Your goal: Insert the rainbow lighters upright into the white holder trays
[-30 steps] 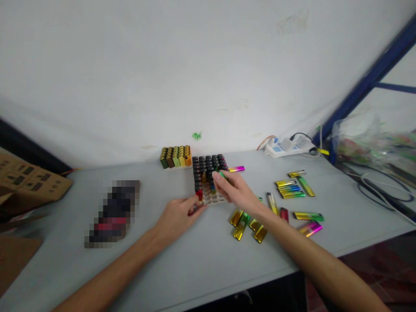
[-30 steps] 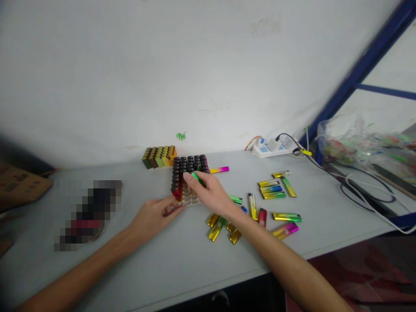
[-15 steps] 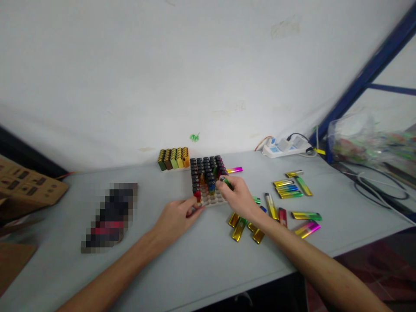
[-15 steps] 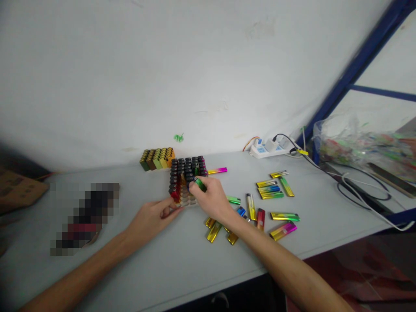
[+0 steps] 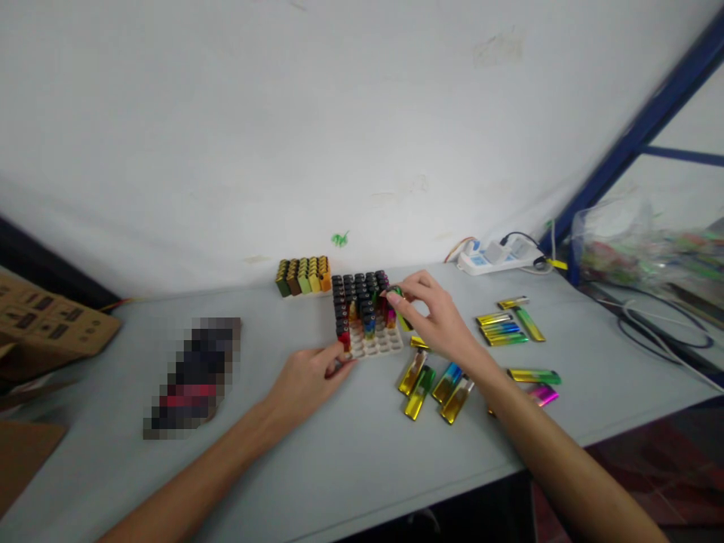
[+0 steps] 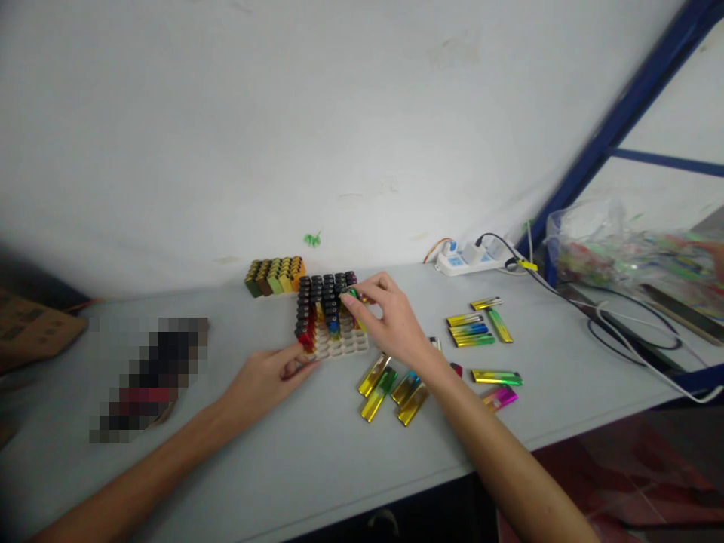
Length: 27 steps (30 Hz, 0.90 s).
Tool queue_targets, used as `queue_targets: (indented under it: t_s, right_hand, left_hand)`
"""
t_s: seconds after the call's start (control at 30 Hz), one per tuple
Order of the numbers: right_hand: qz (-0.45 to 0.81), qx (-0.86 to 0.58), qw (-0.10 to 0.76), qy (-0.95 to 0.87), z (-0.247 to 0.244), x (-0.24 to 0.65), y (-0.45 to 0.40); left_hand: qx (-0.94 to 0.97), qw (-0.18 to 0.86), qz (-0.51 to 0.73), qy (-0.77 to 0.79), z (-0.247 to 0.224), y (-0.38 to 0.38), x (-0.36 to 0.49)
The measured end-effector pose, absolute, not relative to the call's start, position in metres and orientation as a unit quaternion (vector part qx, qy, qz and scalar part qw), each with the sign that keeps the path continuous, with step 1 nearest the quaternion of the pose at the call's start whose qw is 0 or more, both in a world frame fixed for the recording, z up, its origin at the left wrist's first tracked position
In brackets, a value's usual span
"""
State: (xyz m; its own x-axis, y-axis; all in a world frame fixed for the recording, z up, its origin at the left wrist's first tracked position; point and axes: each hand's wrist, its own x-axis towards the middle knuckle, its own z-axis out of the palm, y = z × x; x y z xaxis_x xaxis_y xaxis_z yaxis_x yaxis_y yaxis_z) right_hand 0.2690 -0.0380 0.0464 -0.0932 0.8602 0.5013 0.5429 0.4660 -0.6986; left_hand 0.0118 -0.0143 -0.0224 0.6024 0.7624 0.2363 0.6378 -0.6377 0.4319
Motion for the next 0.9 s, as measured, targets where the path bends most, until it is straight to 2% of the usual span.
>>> queue_targets:
  t_s: [0.4,0.53,0.67,0.9]
  right_hand:
    - [0.231,-0.490,0.390,-0.745,0.066,0.292,0.004]
    - [0.178,-0.483,0.306,-0.801,0.084,0.298,0.019]
    - [0.167,-0.440,0.220,-0.854,0.082,0.298,0.030]
    - [0.057,-0.453,0.220,-0.862,0.062,0.287,0.028]
  left_hand:
    - [0.887,0.137,0.199,0.395,-0.026,-0.013,0.011]
    - [0.891,0.131,0.204,0.385,-0.028,-0.012,0.009]
    - [0.891,0.124,0.210,0.384,-0.028,-0.012,0.009]
    - [0.885,0.116,0.218,0.394,-0.028,-0.014,0.009]
